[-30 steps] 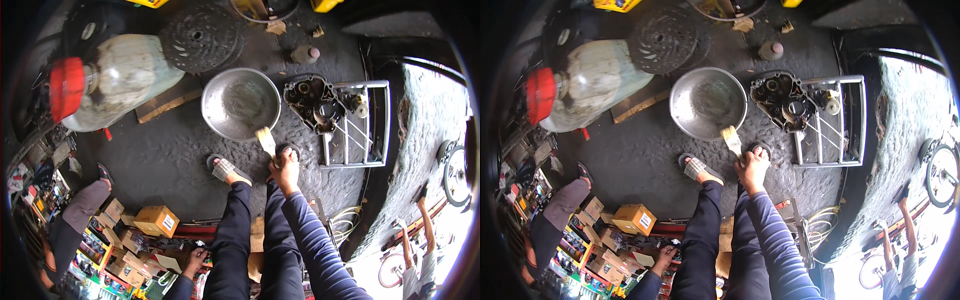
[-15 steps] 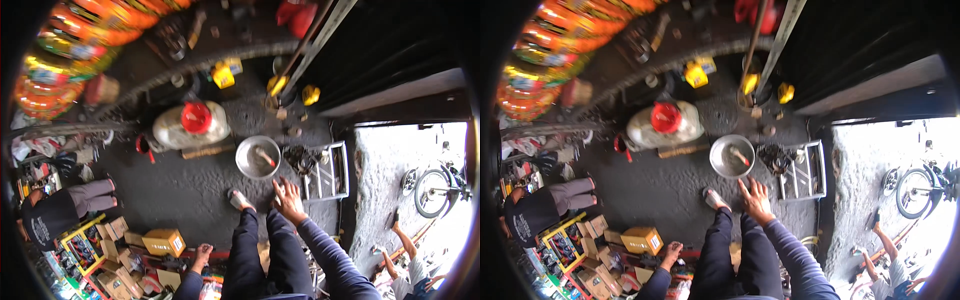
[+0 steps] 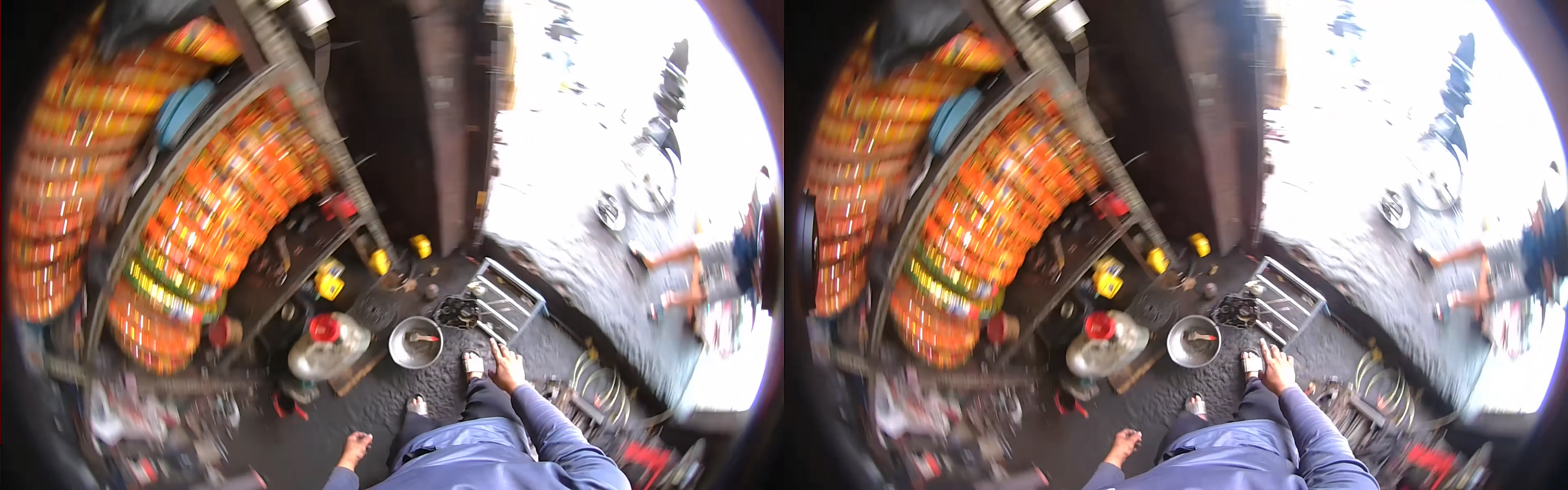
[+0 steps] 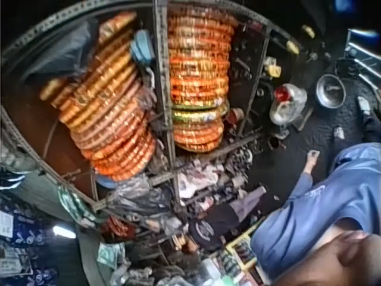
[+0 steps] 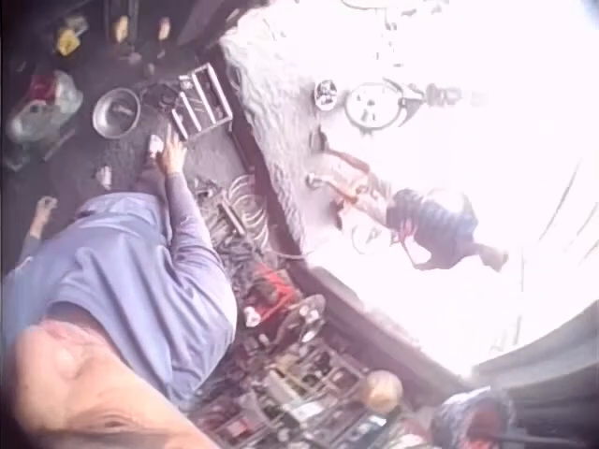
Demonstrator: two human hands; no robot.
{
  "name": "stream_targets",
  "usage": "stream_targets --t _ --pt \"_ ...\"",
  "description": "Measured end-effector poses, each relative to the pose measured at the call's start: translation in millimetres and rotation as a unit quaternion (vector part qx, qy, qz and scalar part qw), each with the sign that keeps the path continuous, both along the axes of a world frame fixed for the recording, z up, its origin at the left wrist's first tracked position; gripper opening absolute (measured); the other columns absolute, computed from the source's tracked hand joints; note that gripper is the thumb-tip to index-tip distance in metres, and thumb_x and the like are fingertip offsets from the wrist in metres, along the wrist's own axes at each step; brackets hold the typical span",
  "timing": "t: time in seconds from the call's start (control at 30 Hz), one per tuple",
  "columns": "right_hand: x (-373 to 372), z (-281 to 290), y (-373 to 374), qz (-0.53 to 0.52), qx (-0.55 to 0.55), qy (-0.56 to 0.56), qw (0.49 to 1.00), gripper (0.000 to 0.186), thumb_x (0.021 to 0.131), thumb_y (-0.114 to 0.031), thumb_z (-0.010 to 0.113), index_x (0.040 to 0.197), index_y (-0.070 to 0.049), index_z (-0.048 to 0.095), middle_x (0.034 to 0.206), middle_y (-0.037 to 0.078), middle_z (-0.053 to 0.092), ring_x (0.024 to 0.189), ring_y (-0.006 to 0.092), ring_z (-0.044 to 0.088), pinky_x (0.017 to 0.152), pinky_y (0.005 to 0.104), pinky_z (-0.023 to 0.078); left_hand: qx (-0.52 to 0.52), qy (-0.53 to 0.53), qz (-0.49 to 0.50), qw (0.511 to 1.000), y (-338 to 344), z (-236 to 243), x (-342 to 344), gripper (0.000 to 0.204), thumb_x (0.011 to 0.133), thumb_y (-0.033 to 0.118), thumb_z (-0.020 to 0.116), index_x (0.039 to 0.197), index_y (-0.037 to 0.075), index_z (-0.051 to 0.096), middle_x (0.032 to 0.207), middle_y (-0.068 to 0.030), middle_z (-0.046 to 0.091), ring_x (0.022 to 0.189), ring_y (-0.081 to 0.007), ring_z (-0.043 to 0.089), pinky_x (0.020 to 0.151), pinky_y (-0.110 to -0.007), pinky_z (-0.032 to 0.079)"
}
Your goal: Clean and inspect a motorcycle engine crankcase using a wire brush and a screwdriver.
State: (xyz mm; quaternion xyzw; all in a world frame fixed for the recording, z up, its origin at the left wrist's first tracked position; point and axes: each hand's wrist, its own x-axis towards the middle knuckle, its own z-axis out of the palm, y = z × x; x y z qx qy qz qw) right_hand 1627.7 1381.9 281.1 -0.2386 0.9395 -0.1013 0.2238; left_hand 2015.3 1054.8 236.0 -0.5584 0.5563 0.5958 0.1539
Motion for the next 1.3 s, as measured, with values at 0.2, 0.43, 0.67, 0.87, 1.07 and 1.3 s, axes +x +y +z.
stream_targets --t 0.2,0.43,0.67,0.87,1.07,1.3 --pt "154 -37 86 -0.551 -0.142 -0.034 0.822 0.095 0.079 -0.028 0.073 0.153 -0.007 0.017 0.120 0.024 0.061 0.111 0.0395 0.059 0.096 0.0438 0.046 -0.022 -0.115 -0.364 0.924 -110 -6 -65 0.026 0.083 0.027 0.077 0.088 0.005 0.065 0.071 -0.0026 0.065 0.060 -0.0119 0.059 0.050 -0.029 0.046" --pt "442 -93 125 -0.812 -0.107 -0.121 0.560 0.058 0.079 -0.041 0.066 0.119 0.001 0.061 0.117 0.025 0.064 0.113 0.0375 0.060 0.096 0.0431 0.048 -0.101 -0.009 -0.550 0.829 -121 28 -217 0.023 0.085 0.018 0.072 0.094 0.000 0.061 0.071 -0.0060 0.063 0.054 -0.0151 0.058 0.043 -0.030 0.043" --pt "615 -117 70 -0.915 -0.093 -0.162 0.357 0.054 0.078 -0.034 0.070 0.118 0.002 0.062 0.121 0.026 0.062 0.117 0.0373 0.058 0.100 0.0420 0.046 -0.167 0.194 -0.706 0.660 46 88 -314 0.015 0.082 0.013 0.073 0.081 -0.001 0.067 0.072 -0.0025 0.066 0.066 -0.0084 0.056 0.064 -0.026 0.047" --pt "610 -125 104 -0.911 -0.148 -0.089 0.375 0.051 0.079 -0.034 0.069 0.115 0.001 0.061 0.116 0.026 0.063 0.113 0.0401 0.059 0.097 0.0454 0.047 -0.152 0.187 -0.778 0.580 178 109 -248 0.019 0.081 0.017 0.074 0.086 -0.001 0.068 0.080 -0.0080 0.069 0.073 -0.0143 0.063 0.069 -0.030 0.050" --pt "586 -193 191 -0.918 -0.159 0.046 0.361 0.042 0.080 -0.031 0.071 0.103 0.002 0.061 0.083 0.017 0.068 0.076 0.0304 0.067 0.070 0.0397 0.053 -0.149 0.095 -0.899 0.402 217 53 -232 0.045 0.075 0.035 0.077 0.103 0.001 0.069 0.098 -0.0194 0.069 0.094 -0.0335 0.067 0.084 -0.041 0.052" --pt "378 -194 372 -0.898 -0.363 0.073 0.235 0.038 0.082 -0.030 0.072 0.104 -0.001 0.060 0.079 0.016 0.068 0.065 0.0281 0.068 0.064 0.0385 0.053 -0.197 0.064 -0.896 0.393 228 43 -328 0.046 0.074 0.037 0.077 0.104 0.002 0.070 0.101 -0.0193 0.068 0.097 -0.0349 0.065 0.085 -0.041 0.051"
